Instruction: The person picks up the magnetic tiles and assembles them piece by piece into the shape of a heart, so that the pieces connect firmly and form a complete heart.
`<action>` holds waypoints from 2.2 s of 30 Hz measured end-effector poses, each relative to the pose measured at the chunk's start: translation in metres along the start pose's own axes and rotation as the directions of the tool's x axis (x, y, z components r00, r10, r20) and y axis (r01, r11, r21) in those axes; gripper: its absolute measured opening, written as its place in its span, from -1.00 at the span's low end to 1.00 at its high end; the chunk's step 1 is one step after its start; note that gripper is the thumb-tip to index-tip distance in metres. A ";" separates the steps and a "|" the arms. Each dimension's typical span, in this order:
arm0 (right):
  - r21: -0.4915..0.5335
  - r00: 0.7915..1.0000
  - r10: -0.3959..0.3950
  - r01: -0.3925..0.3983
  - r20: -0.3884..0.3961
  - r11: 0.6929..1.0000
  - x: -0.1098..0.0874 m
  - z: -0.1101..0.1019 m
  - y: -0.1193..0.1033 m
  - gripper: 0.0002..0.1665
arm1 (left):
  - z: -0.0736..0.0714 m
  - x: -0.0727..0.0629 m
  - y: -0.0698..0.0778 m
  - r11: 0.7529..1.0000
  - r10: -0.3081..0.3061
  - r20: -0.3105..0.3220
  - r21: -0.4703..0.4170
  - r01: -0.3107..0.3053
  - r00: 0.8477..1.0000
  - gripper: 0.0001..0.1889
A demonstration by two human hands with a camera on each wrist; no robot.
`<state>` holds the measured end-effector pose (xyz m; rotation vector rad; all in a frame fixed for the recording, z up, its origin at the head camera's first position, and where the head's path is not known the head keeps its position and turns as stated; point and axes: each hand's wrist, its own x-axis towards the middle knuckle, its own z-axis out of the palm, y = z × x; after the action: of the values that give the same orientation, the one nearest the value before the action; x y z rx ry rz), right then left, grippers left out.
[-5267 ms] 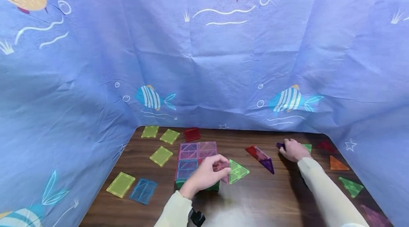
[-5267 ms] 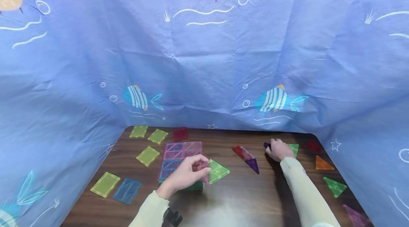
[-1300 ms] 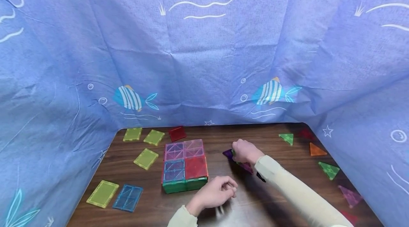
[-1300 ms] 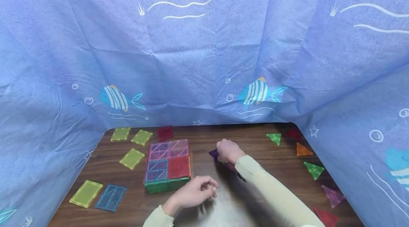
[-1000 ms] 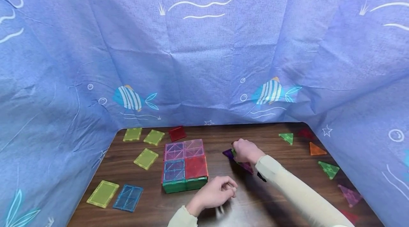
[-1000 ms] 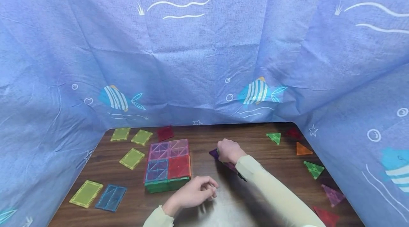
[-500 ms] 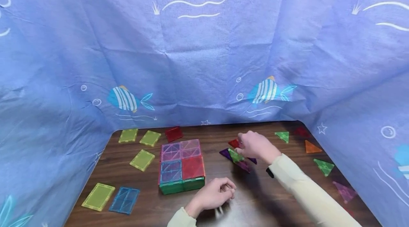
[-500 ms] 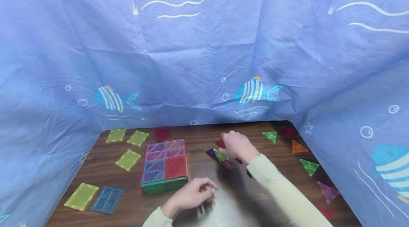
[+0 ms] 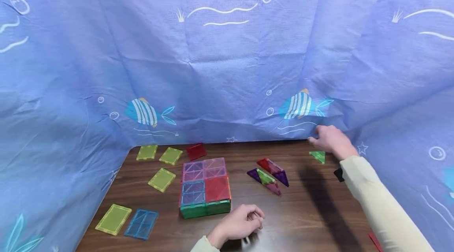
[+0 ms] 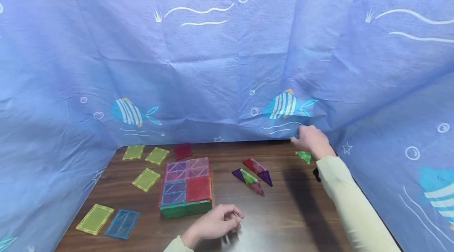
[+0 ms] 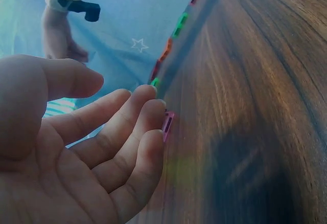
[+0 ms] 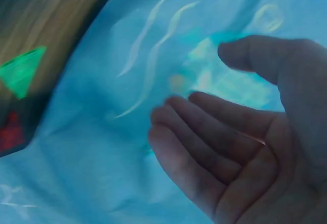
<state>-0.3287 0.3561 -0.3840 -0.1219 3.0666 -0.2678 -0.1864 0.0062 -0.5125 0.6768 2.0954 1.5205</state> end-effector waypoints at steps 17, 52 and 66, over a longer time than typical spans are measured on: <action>0.016 0.961 0.243 -0.248 0.132 0.969 0.043 0.117 0.090 -0.30 | 0.000 -0.006 -0.004 1.000 -0.030 0.033 -0.004 0.030 0.999 -0.80; 0.043 0.989 0.125 -0.122 -0.079 0.992 0.022 0.128 0.105 -0.72 | 0.005 -0.002 -0.008 0.999 -0.051 0.026 0.000 0.051 0.998 -0.81; 0.471 0.916 -0.399 0.367 -0.035 0.802 -0.035 0.083 -0.024 -0.88 | 0.003 0.014 0.005 0.997 0.062 -0.252 -0.019 -0.069 0.966 -0.82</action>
<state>-0.2867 0.3213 -0.4592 -0.7109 2.7765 -0.9951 -0.1946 0.0187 -0.5101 0.5736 2.2500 1.7480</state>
